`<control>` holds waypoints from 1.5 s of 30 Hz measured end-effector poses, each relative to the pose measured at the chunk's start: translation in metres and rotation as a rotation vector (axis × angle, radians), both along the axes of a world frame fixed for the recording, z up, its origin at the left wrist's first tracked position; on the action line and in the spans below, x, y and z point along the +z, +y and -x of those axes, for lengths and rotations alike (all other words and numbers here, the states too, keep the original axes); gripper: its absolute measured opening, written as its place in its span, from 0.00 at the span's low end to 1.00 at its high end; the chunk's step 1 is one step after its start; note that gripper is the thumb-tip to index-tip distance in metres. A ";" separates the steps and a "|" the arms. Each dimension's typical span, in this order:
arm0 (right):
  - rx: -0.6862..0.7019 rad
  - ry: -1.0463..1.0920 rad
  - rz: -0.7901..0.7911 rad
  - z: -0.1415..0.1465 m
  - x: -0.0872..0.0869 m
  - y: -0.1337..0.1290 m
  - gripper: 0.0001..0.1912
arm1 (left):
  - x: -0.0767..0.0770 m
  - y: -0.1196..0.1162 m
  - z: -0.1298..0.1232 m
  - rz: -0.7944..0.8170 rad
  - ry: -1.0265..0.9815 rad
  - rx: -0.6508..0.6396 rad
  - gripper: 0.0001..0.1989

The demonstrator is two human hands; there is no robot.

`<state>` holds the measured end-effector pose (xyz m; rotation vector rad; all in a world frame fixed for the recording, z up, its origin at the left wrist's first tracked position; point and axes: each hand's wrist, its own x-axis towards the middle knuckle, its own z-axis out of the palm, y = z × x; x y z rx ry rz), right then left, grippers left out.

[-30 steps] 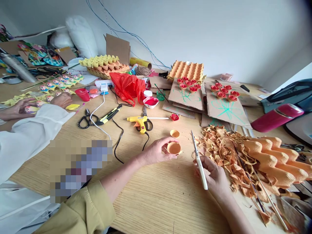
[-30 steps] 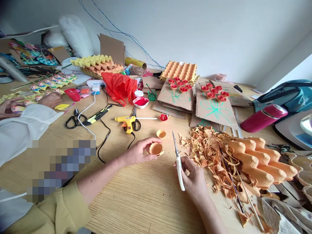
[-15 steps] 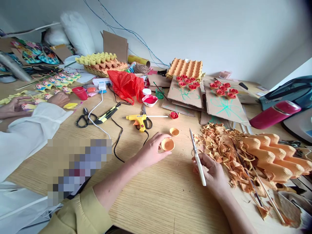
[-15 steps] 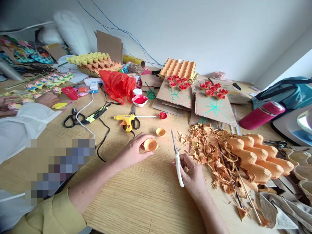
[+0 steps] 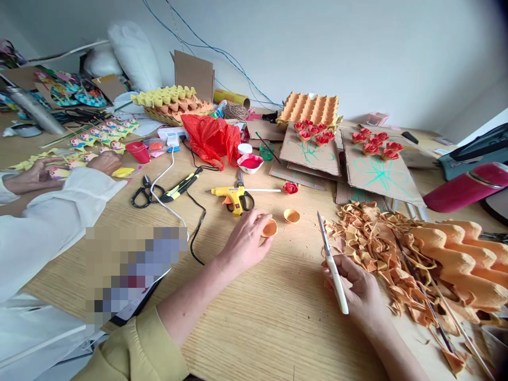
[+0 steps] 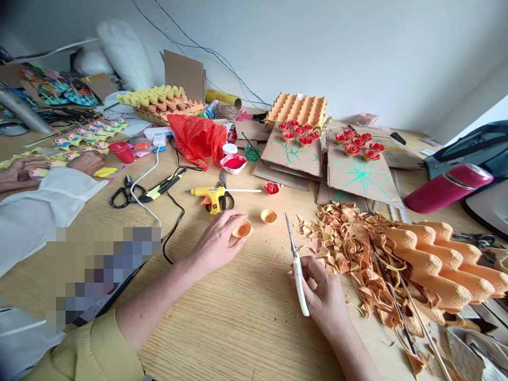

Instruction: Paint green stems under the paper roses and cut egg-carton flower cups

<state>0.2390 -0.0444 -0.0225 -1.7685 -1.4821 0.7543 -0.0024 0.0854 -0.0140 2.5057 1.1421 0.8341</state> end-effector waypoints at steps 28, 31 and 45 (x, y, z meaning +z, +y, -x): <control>0.077 0.426 0.023 0.001 0.006 -0.003 0.25 | 0.009 -0.018 -0.014 1.689 -1.291 -0.244 0.17; 0.150 0.418 -0.031 0.003 0.016 -0.004 0.26 | 0.004 -0.020 -0.015 1.716 -1.227 -0.259 0.16; -0.071 0.649 -0.079 0.032 0.009 -0.005 0.23 | 0.004 -0.059 -0.032 1.257 -0.798 -0.361 0.20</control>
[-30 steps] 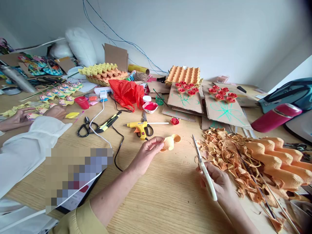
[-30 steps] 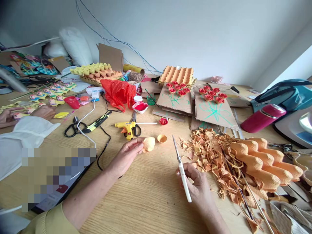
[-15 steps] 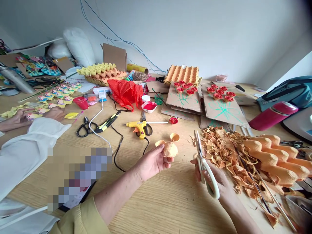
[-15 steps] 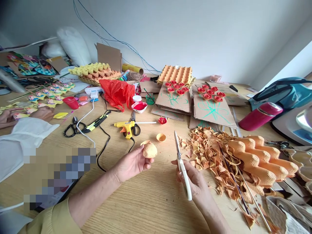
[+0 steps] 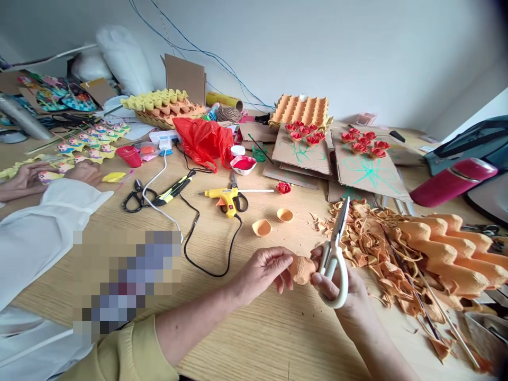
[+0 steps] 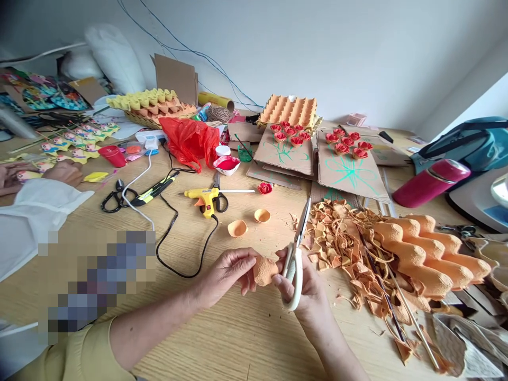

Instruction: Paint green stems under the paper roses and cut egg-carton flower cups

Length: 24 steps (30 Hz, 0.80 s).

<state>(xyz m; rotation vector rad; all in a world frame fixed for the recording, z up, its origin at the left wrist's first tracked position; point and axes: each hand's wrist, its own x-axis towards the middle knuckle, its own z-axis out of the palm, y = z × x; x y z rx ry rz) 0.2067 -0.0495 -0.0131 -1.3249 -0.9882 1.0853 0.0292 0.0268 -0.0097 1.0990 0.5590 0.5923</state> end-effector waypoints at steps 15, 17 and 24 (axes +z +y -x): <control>-0.002 0.090 0.070 0.011 0.000 0.002 0.24 | 0.004 0.007 0.007 -0.603 0.331 0.234 0.11; -0.015 0.118 0.063 0.010 -0.001 0.002 0.23 | 0.003 0.008 0.005 -0.401 0.235 0.135 0.12; -0.113 0.151 -0.006 0.002 -0.005 0.006 0.20 | 0.020 0.031 0.020 -0.483 0.158 0.284 0.10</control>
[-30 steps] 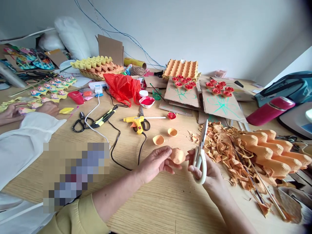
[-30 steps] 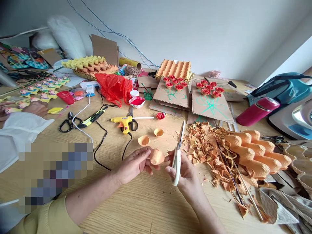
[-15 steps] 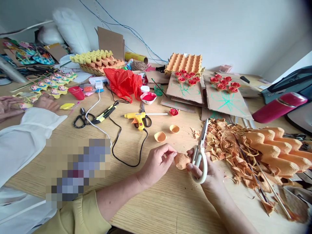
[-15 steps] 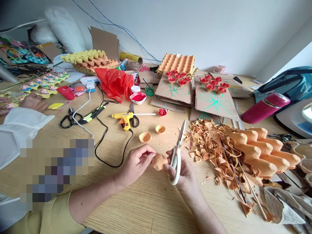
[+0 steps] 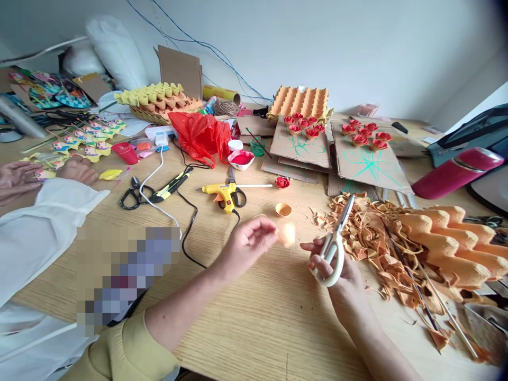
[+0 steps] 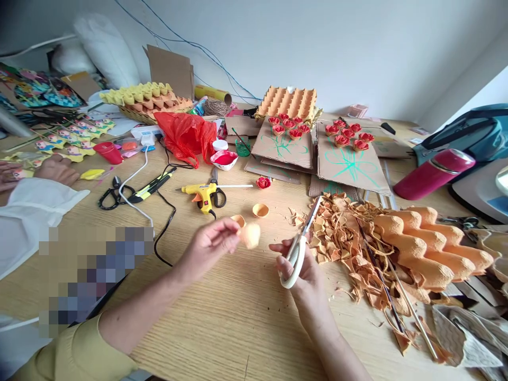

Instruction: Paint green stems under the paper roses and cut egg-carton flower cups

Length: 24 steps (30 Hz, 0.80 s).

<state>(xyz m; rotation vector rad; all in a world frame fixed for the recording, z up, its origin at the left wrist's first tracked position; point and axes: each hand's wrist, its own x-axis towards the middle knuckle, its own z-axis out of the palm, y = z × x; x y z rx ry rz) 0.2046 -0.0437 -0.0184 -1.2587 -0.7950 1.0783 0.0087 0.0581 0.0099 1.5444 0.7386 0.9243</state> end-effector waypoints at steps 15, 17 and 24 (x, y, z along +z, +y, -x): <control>0.054 0.004 0.033 -0.002 0.000 -0.003 0.21 | -0.028 0.063 0.022 -0.932 0.822 0.270 0.07; 0.074 0.017 0.032 -0.003 0.000 -0.003 0.21 | -0.026 0.062 0.025 -0.920 0.831 0.278 0.09; 0.059 -0.055 0.013 -0.003 -0.003 -0.003 0.19 | -0.013 0.044 0.028 -0.886 0.701 0.236 0.07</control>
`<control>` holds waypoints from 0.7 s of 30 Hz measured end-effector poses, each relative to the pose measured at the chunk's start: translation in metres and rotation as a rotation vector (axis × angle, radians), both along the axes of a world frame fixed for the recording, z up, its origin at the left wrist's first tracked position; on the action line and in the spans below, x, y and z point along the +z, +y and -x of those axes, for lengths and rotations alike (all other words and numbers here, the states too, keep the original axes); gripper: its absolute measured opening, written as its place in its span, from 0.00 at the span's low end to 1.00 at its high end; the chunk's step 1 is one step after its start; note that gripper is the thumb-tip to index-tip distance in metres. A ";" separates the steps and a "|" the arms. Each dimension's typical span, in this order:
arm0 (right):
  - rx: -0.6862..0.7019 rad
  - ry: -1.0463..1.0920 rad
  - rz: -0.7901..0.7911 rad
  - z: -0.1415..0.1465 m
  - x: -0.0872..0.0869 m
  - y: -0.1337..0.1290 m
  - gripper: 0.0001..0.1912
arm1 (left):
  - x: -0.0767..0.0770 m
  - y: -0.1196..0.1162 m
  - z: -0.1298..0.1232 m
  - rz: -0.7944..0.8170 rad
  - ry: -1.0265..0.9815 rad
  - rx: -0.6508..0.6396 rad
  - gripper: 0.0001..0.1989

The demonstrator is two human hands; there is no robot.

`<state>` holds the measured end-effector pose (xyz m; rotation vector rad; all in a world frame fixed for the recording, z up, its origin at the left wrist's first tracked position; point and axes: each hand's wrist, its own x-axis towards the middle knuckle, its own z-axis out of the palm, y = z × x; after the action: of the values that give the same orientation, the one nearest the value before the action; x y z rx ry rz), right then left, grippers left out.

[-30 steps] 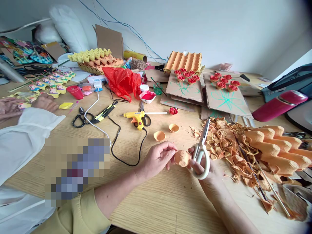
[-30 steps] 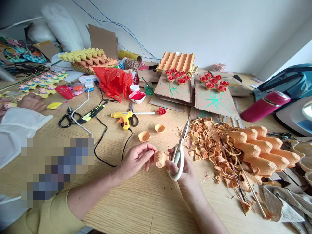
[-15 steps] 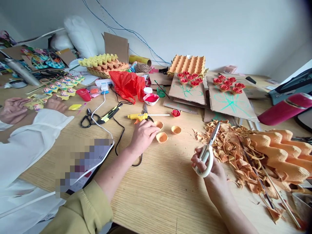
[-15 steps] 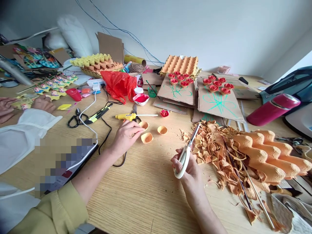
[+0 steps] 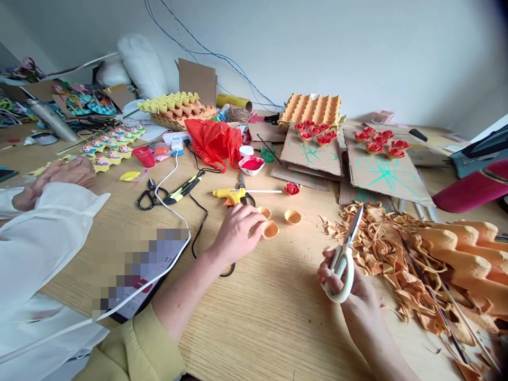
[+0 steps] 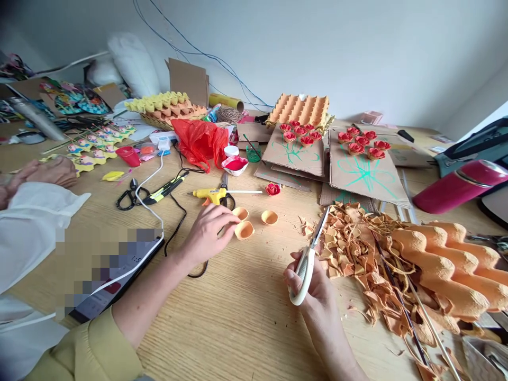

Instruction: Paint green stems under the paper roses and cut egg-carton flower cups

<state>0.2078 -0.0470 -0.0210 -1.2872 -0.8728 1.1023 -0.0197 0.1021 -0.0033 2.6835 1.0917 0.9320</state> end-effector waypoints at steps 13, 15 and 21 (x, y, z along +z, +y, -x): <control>0.017 -0.188 -0.061 0.001 0.008 0.000 0.18 | -0.001 -0.030 -0.026 0.679 -0.356 -0.240 0.05; -0.019 -0.182 -0.086 0.001 0.008 0.001 0.18 | -0.002 -0.038 -0.031 1.029 -0.565 -0.316 0.08; -0.021 -0.033 -0.080 0.003 0.006 0.005 0.21 | -0.011 -0.056 -0.042 1.677 -0.948 -0.384 0.19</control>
<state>0.2046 -0.0424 -0.0148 -1.2488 -0.9165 1.0223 0.0222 0.0460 -0.0141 0.8219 0.5338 0.5500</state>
